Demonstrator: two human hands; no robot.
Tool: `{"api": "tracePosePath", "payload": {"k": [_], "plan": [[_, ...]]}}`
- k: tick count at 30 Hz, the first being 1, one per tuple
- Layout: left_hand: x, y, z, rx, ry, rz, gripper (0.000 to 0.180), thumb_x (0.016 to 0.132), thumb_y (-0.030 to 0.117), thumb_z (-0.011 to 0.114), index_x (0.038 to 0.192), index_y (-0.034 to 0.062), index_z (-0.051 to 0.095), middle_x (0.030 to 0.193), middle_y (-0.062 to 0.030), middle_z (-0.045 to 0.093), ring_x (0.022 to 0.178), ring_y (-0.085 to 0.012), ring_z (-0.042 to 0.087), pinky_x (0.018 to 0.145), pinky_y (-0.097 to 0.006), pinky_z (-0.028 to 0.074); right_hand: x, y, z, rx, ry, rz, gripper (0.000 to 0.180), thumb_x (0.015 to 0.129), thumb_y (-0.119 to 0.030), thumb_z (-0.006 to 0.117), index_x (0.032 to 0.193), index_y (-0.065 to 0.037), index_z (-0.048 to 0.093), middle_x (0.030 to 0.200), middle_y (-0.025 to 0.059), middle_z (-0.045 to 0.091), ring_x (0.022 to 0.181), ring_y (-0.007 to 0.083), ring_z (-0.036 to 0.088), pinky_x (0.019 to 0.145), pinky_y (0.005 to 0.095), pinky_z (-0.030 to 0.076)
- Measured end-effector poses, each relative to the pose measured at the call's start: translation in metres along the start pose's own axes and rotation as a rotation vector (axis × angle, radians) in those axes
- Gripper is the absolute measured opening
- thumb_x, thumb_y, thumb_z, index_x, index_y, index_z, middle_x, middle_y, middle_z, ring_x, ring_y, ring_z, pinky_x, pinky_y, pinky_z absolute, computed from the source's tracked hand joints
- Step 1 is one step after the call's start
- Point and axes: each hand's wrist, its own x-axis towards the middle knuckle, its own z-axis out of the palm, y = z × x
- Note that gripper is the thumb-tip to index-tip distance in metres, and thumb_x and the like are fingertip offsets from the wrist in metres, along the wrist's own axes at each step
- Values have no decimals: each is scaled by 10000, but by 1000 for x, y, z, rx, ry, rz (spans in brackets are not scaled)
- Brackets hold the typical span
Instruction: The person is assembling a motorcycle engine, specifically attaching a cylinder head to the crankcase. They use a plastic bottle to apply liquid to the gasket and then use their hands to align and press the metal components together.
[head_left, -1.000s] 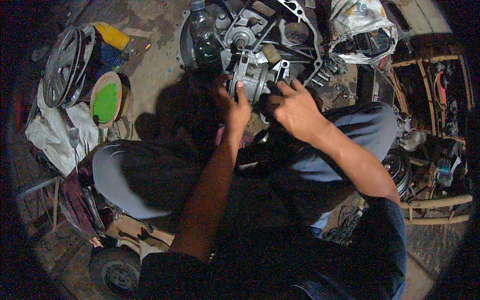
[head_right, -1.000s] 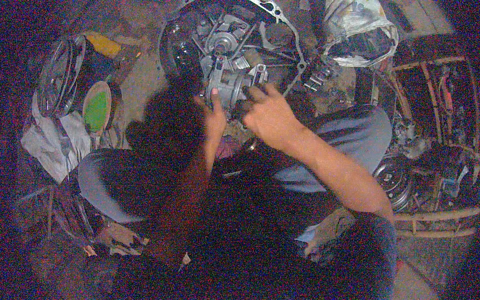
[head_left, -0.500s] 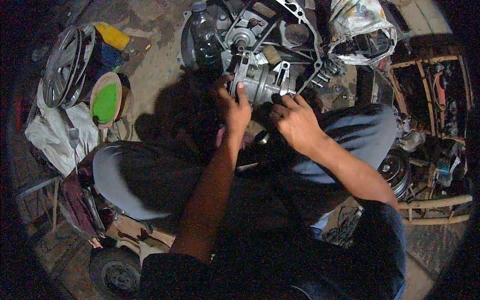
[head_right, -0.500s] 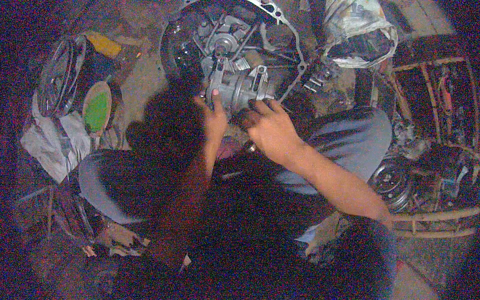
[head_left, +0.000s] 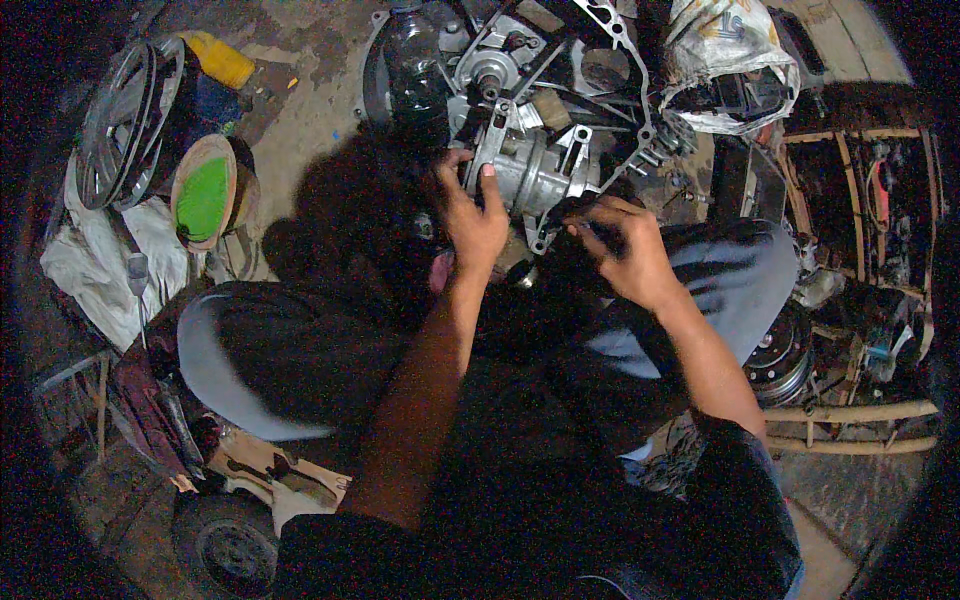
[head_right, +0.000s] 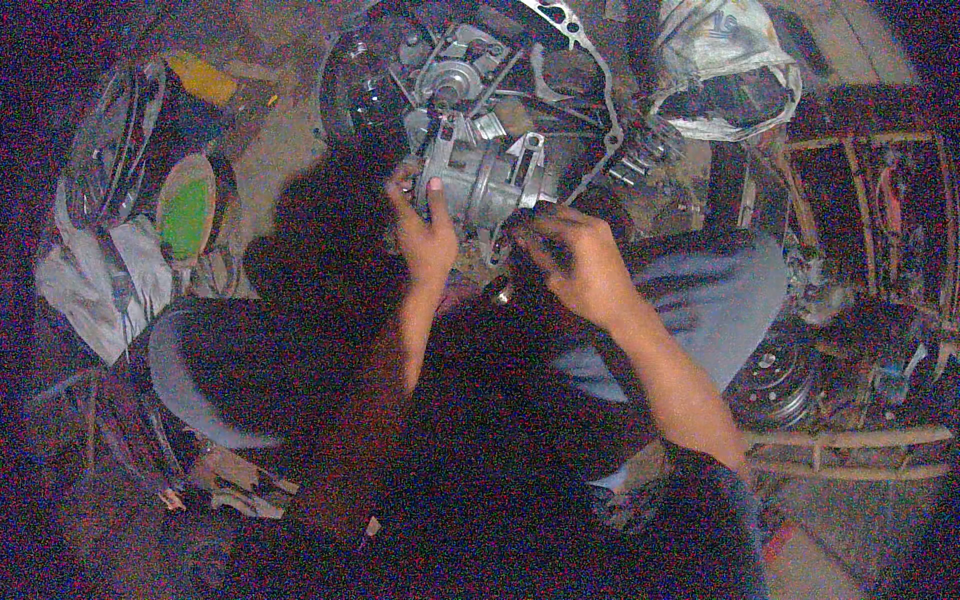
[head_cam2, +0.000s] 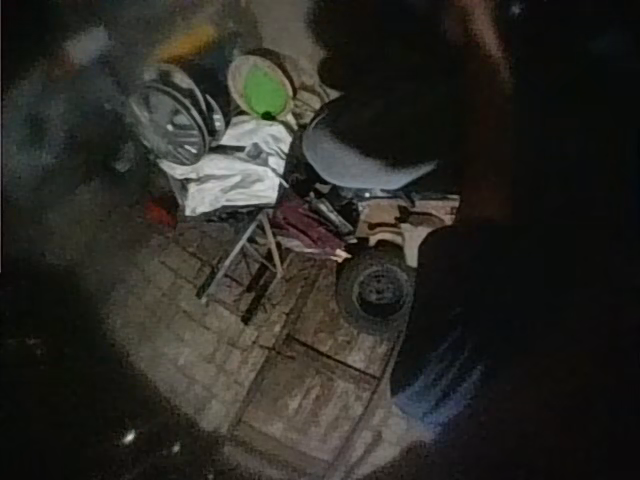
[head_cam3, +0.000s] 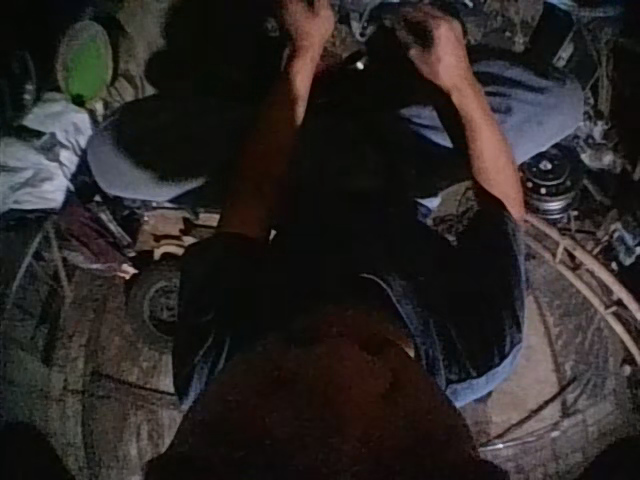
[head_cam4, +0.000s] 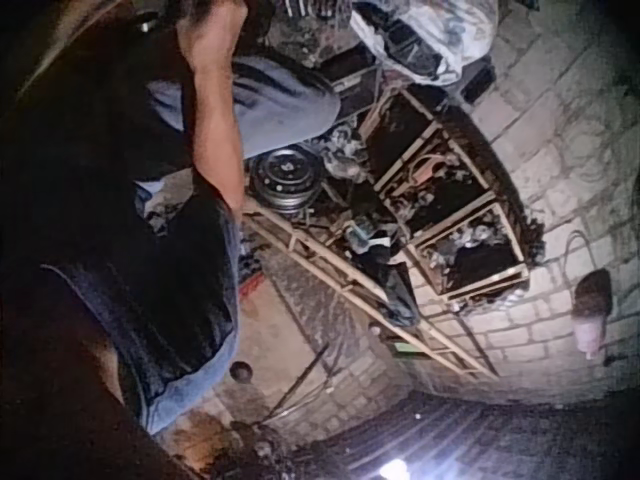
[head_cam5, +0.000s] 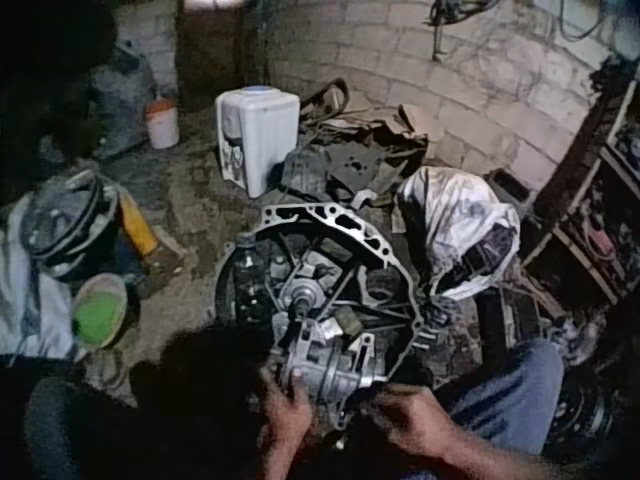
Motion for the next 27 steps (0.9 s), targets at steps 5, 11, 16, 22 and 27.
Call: {"api": "tracePosePath", "payload": {"k": [5,11,16,22,27], "plan": [[1,3,-2,-25,-12,-50,315,944,176,637,1180,-4,534,1147,-214,584,1111,-390,539,990,-483,400,-4,-12,6,141,67,1,126,866,-1,713,991,6,731,954,200,698,890,384,686,795,396,543],[0,0,0,27,13,41,316,946,175,635,1180,-12,535,1140,-212,584,1113,-386,543,999,-478,405,-14,-5,15,-87,155,-25,180,834,7,737,1007,24,691,939,212,693,909,407,684,783,419,544],[0,-2,2,-5,6,17,322,950,183,632,1187,-15,538,1147,-213,582,1112,-380,543,1015,-475,397,-21,-10,15,-124,107,49,312,750,24,748,1047,16,652,941,231,690,900,451,671,772,449,551],[1,-2,0,-5,11,26,318,952,186,634,1182,-13,542,1139,-217,585,1096,-389,546,989,-484,404,-38,-29,44,-67,9,174,420,722,23,758,1117,12,616,915,271,680,867,485,666,721,485,547],[0,-1,2,14,28,45,317,954,189,635,1180,-13,545,1128,-220,589,1091,-396,545,973,-486,407,-42,-33,72,1,115,277,338,769,5,756,1064,47,597,869,271,684,825,484,672,694,493,540]]}}
